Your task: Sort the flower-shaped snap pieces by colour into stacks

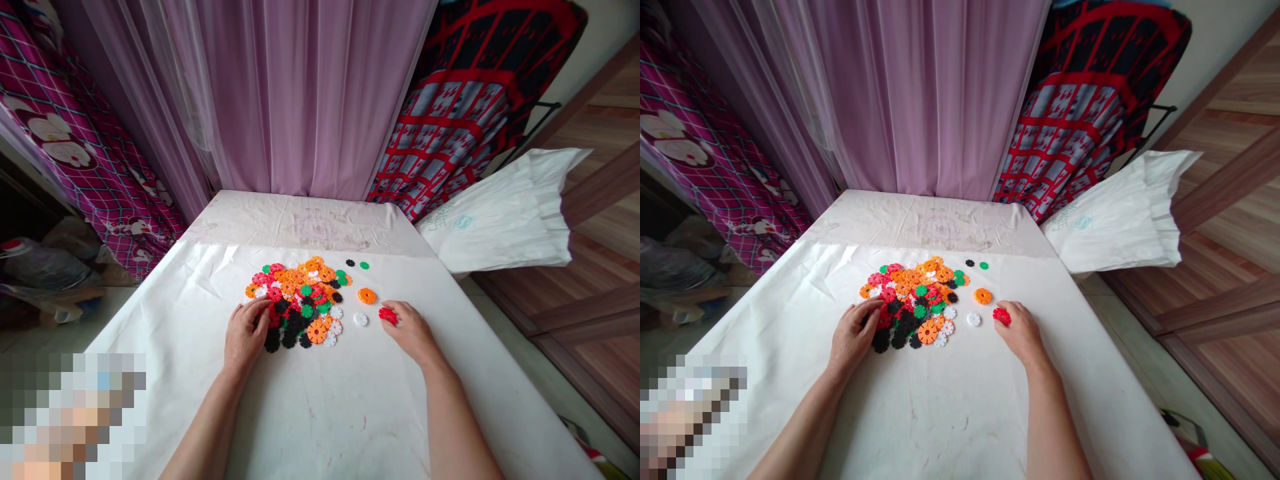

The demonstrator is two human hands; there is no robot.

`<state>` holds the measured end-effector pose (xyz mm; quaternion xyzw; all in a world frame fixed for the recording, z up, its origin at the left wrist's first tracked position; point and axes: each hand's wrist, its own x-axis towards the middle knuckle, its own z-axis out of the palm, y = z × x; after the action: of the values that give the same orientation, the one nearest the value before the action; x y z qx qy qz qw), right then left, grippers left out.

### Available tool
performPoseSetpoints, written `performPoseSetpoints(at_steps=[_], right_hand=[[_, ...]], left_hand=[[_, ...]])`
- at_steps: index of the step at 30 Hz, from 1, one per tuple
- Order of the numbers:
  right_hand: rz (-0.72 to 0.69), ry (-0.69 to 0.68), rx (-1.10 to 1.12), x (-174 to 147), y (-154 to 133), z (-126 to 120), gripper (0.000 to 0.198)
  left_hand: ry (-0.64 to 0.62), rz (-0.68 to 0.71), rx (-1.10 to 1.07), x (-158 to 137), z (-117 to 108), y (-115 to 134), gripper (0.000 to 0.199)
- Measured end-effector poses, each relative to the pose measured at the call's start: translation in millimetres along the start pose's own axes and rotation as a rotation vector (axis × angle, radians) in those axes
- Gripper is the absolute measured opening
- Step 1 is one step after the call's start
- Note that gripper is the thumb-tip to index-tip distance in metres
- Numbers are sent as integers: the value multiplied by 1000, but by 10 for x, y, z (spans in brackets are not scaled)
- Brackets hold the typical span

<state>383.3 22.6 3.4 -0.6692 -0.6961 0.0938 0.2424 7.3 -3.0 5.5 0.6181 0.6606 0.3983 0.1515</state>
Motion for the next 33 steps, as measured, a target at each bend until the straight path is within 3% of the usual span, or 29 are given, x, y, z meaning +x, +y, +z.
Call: performPoseSetpoints(at_steps=[25, 30, 33], right_hand=[[-22, 65, -7, -1, -49, 47, 31], [-59, 154, 23, 99, -450, -32, 24], [-185, 35, 45, 219, -914, 52, 20]], left_hand=[[8, 17, 0, -3, 8, -8, 26], [-2, 21, 8, 2, 1, 4, 27], [3, 36, 8, 5, -8, 11, 28]])
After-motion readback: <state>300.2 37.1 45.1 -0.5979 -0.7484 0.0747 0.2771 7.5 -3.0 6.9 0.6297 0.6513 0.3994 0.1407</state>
